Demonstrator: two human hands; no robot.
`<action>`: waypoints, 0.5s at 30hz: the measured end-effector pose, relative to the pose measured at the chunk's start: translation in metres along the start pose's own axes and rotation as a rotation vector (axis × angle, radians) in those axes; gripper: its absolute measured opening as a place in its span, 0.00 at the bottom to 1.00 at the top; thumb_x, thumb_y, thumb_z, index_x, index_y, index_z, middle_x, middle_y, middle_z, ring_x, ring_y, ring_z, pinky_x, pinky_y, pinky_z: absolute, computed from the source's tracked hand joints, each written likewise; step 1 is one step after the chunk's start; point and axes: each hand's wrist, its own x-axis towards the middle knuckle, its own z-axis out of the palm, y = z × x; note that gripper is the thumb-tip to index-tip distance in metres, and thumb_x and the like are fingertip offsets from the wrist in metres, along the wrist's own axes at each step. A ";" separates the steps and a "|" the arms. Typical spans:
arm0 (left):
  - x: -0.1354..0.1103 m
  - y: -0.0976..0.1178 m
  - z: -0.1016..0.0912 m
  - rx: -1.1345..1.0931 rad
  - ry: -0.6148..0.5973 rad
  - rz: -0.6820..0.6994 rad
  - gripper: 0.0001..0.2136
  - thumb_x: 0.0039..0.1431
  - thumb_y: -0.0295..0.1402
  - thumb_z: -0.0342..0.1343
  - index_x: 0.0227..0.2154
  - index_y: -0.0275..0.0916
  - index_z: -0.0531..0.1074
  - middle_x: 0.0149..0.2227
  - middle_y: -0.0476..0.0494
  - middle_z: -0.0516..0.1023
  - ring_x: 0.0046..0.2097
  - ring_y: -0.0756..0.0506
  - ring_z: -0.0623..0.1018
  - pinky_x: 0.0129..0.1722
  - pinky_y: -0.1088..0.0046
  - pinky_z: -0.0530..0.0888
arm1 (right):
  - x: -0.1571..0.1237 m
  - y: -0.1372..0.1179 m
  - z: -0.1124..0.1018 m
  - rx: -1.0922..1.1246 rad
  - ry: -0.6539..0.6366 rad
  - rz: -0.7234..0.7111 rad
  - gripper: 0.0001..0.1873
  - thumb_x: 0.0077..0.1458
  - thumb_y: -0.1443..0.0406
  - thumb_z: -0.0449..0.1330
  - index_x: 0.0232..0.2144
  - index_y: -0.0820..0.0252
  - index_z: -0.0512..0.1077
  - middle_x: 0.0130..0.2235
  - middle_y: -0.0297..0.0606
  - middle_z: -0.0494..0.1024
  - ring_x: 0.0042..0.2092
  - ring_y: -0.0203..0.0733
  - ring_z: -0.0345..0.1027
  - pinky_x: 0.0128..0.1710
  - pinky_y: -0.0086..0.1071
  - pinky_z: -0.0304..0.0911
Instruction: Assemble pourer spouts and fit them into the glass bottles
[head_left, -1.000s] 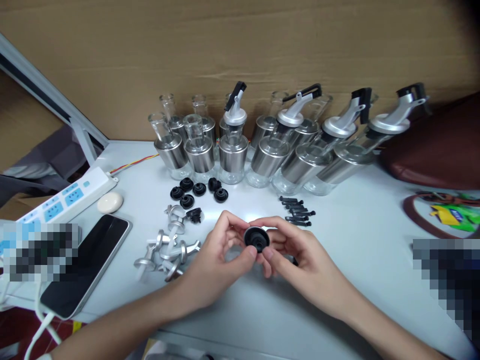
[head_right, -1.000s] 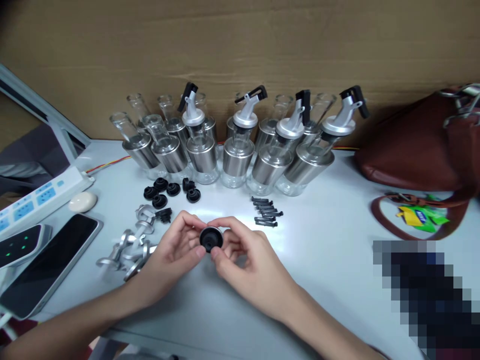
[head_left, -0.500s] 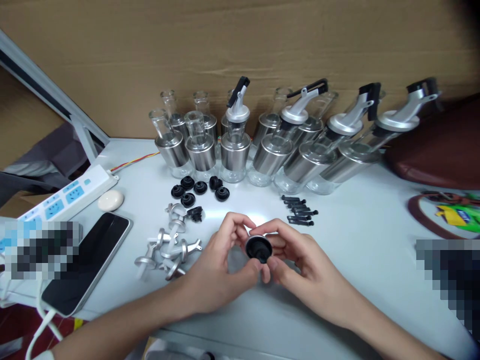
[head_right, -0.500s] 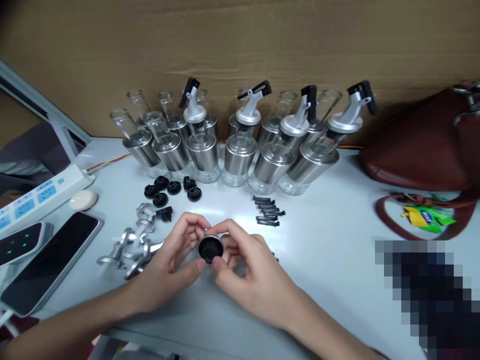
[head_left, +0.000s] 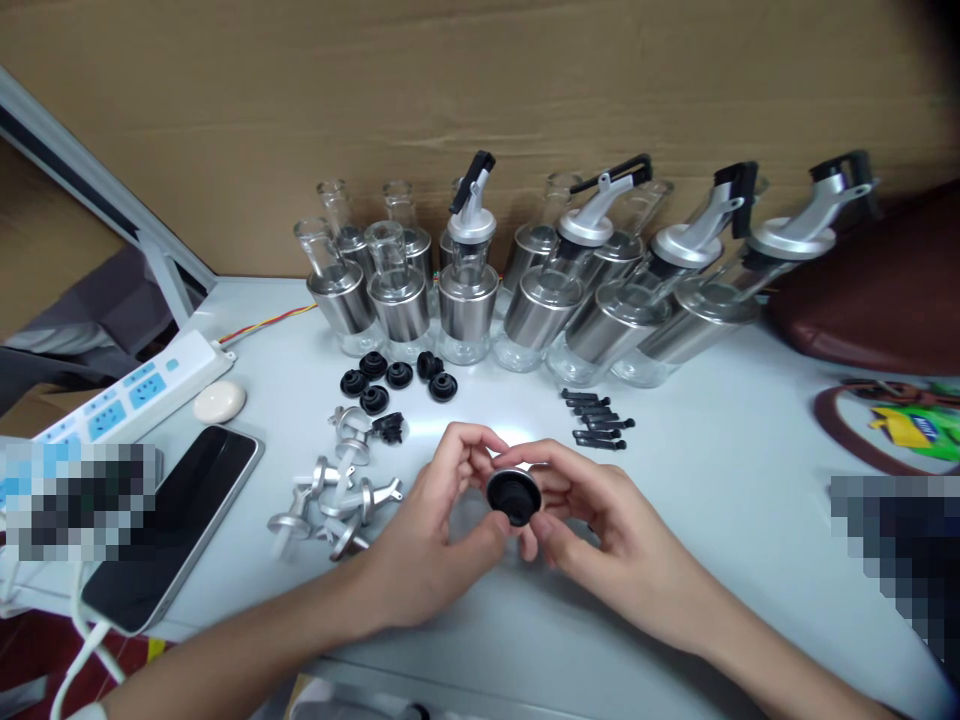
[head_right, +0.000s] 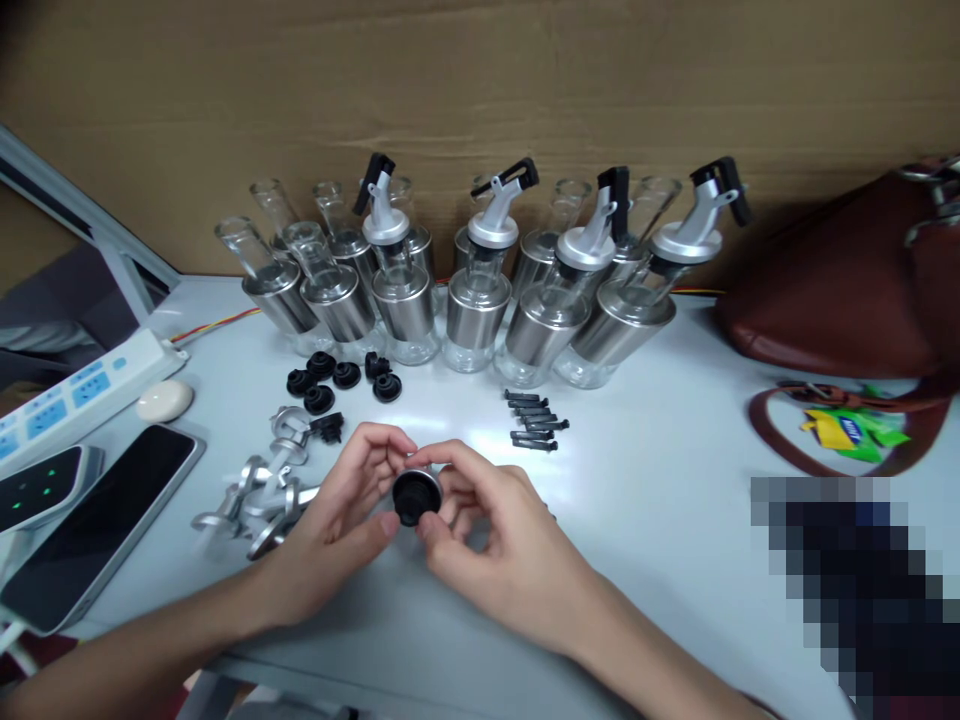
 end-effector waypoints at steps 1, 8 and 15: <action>0.000 0.000 0.000 0.002 0.008 -0.003 0.14 0.56 0.28 0.52 0.43 0.42 0.57 0.38 0.48 0.65 0.43 0.46 0.69 0.46 0.67 0.65 | 0.000 0.000 0.000 -0.002 -0.003 0.001 0.15 0.52 0.65 0.55 0.43 0.59 0.67 0.28 0.33 0.71 0.27 0.37 0.65 0.27 0.31 0.61; 0.002 0.001 0.003 -0.008 0.065 -0.034 0.16 0.51 0.24 0.53 0.42 0.44 0.58 0.35 0.52 0.61 0.40 0.48 0.70 0.44 0.69 0.66 | 0.000 0.002 0.000 -0.014 -0.014 -0.019 0.13 0.52 0.68 0.54 0.43 0.58 0.68 0.30 0.34 0.72 0.28 0.37 0.66 0.29 0.31 0.63; 0.001 0.001 0.003 0.024 0.084 -0.048 0.16 0.50 0.26 0.54 0.41 0.43 0.59 0.35 0.51 0.62 0.40 0.47 0.69 0.44 0.69 0.66 | 0.001 0.000 -0.001 -0.016 0.000 -0.021 0.13 0.52 0.67 0.54 0.42 0.60 0.69 0.27 0.33 0.71 0.26 0.36 0.65 0.27 0.30 0.62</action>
